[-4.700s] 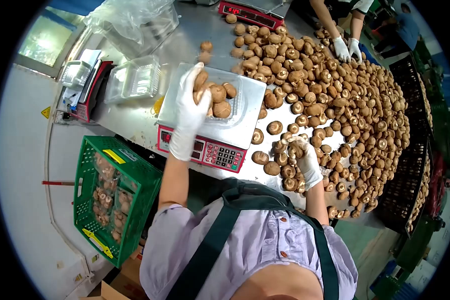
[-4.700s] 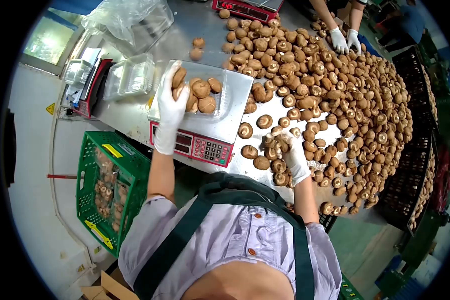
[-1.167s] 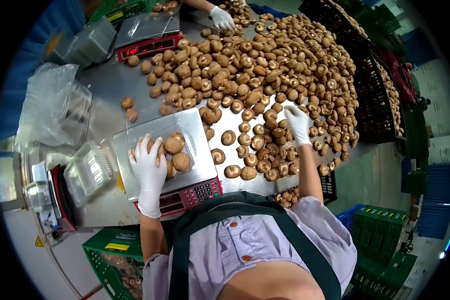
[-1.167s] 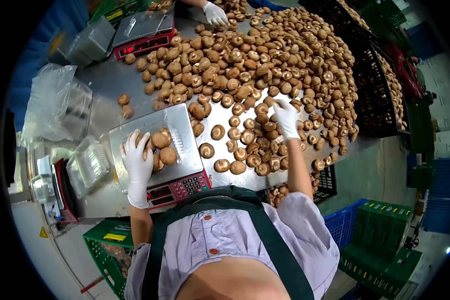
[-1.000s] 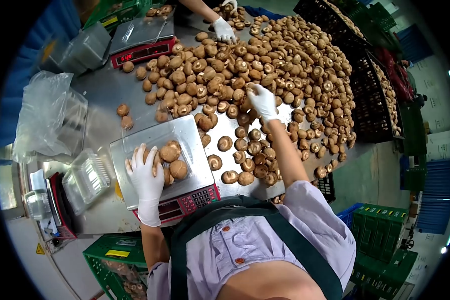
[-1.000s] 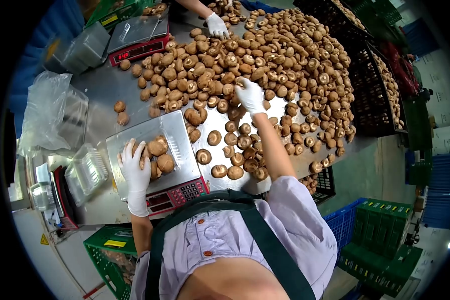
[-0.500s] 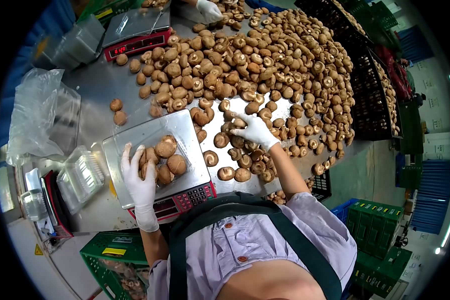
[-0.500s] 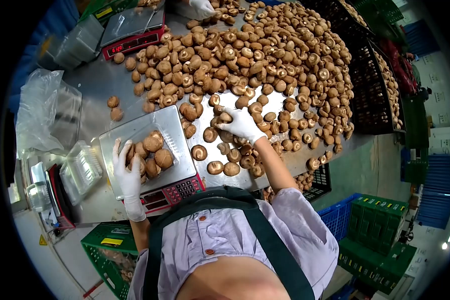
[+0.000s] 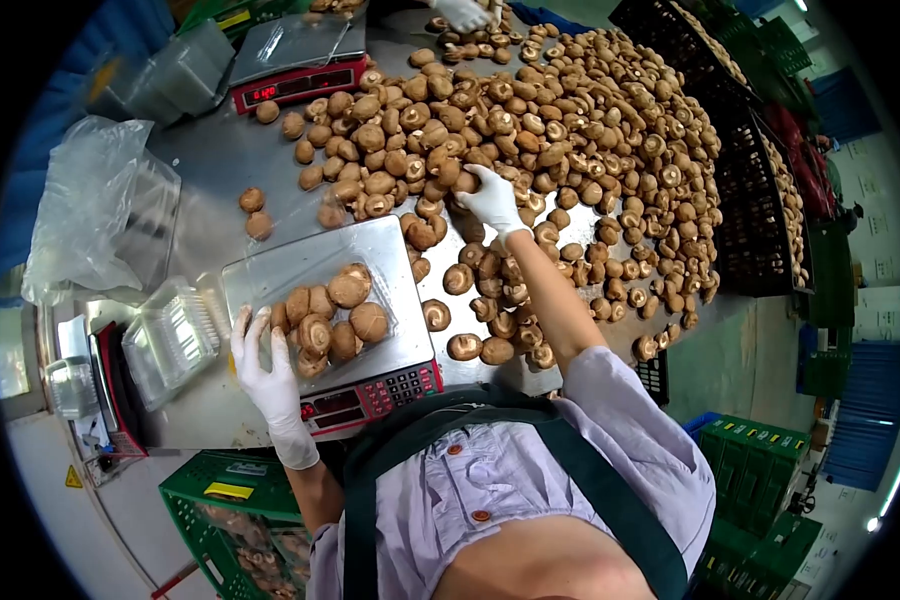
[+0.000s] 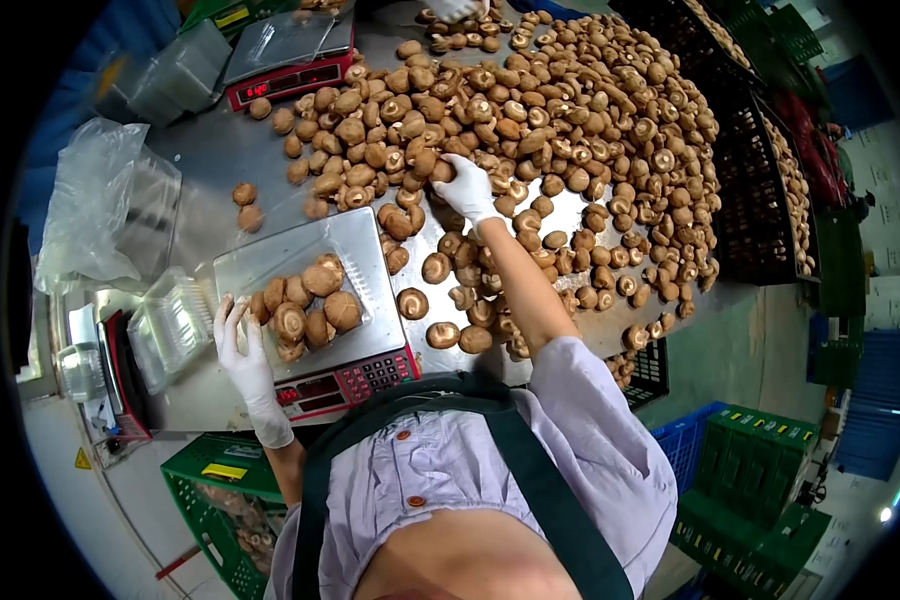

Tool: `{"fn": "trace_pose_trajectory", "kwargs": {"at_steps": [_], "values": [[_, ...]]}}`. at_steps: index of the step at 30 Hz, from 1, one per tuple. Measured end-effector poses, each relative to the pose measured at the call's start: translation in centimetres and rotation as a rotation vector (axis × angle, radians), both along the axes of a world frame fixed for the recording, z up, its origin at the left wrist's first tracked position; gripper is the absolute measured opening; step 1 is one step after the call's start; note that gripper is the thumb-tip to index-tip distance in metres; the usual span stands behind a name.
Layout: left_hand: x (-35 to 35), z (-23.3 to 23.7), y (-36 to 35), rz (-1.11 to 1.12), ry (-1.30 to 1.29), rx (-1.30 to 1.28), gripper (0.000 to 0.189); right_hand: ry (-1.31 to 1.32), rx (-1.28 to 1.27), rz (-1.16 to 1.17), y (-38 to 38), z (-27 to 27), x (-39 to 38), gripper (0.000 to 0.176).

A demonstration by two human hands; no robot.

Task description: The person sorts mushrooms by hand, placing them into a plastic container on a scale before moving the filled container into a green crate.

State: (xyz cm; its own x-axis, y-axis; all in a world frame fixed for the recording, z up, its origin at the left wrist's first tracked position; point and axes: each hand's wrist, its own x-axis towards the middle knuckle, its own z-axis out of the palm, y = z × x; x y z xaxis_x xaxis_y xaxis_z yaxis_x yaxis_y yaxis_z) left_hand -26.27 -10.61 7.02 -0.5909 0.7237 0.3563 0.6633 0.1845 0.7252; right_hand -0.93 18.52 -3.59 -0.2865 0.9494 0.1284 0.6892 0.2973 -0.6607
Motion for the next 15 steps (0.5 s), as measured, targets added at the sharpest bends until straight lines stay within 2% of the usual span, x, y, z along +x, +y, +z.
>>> {"fn": "trace_pose_trajectory", "kwargs": {"at_steps": [4, 6, 7, 8, 12, 15], "values": [[-0.9, -0.8, -0.9, 0.045, -0.034, -0.005, 0.022, 0.701, -0.574, -0.082, -2.9, 2.7, 2.9, 0.048], [-1.2, -1.1, -1.0, 0.051, -0.054, 0.009, 0.022, 1.173, -0.858, 0.002, -4.1, 3.0, 4.1, 0.043], [-1.3, -1.2, -0.9, 0.060, -0.047, 0.008, 0.022, 1.268, -1.054, -0.041, -5.0, 3.3, 5.0, 0.042], [-1.4, -1.2, -0.8, 0.072, -0.039, 0.008, 0.022, 1.267, -1.056, -0.038, -5.8, 3.6, 5.2, 0.042], [-0.9, -0.6, -0.8, 0.046, -0.013, 0.058, 0.022, 1.524, -1.263, 0.248, -7.6, 4.6, 3.9, 0.047], [-0.8, -0.4, -1.0, 0.019, 0.012, 0.064, 0.022, 1.474, -1.243, 0.323, -8.6, 6.2, 1.8, 0.046]]}}
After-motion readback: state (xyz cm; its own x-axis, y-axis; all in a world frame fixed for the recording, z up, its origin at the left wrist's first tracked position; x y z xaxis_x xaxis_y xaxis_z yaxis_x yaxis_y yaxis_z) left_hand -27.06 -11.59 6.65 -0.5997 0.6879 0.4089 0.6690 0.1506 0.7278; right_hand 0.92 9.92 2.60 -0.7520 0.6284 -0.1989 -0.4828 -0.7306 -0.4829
